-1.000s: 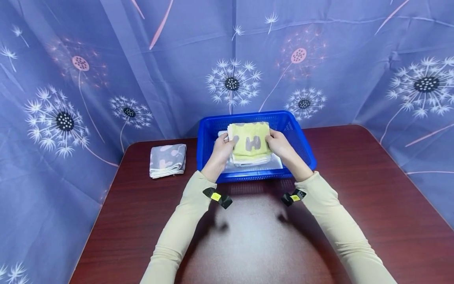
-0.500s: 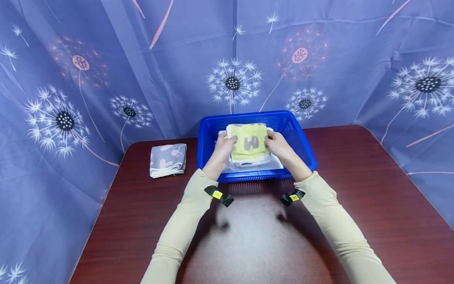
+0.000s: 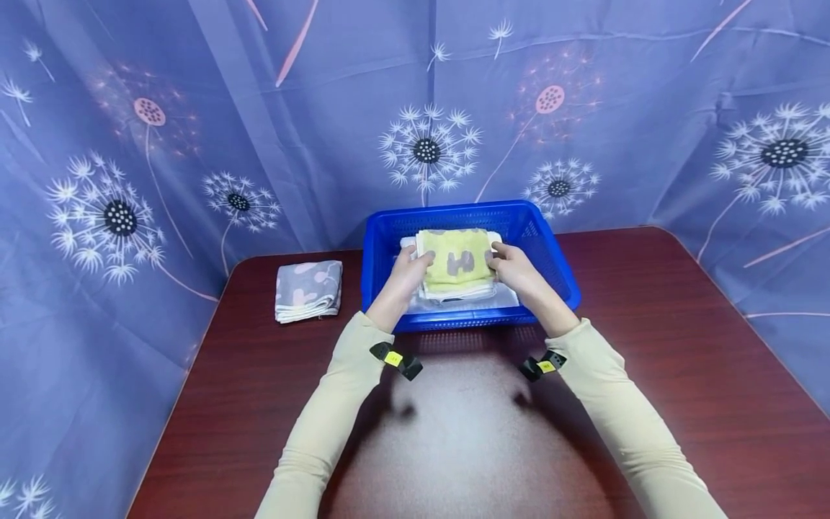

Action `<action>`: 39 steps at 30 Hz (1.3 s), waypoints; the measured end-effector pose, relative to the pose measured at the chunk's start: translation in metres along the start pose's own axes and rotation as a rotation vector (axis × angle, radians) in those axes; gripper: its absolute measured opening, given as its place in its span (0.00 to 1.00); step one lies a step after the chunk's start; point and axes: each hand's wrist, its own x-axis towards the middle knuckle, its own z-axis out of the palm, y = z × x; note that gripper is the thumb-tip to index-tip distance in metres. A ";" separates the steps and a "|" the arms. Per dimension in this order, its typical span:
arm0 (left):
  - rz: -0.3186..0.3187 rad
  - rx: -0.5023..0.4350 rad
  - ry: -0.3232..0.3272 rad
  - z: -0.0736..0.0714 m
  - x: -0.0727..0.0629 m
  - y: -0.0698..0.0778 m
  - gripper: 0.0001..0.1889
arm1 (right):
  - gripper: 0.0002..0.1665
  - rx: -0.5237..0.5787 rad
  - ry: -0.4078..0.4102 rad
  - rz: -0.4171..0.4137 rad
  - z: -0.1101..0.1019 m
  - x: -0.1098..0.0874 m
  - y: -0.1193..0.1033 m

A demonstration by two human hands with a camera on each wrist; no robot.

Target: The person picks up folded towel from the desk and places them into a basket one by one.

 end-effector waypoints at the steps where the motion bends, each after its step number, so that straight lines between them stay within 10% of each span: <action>1: -0.003 0.005 -0.003 -0.001 0.000 0.000 0.35 | 0.33 -0.006 -0.002 -0.002 -0.001 -0.002 0.001; 19: 0.019 0.140 -0.014 -0.017 -0.011 -0.010 0.26 | 0.26 -0.181 0.068 -0.131 -0.015 -0.040 0.017; 39: 0.268 0.049 0.095 -0.058 -0.041 -0.011 0.14 | 0.23 -0.356 0.590 -0.258 -0.057 -0.052 0.052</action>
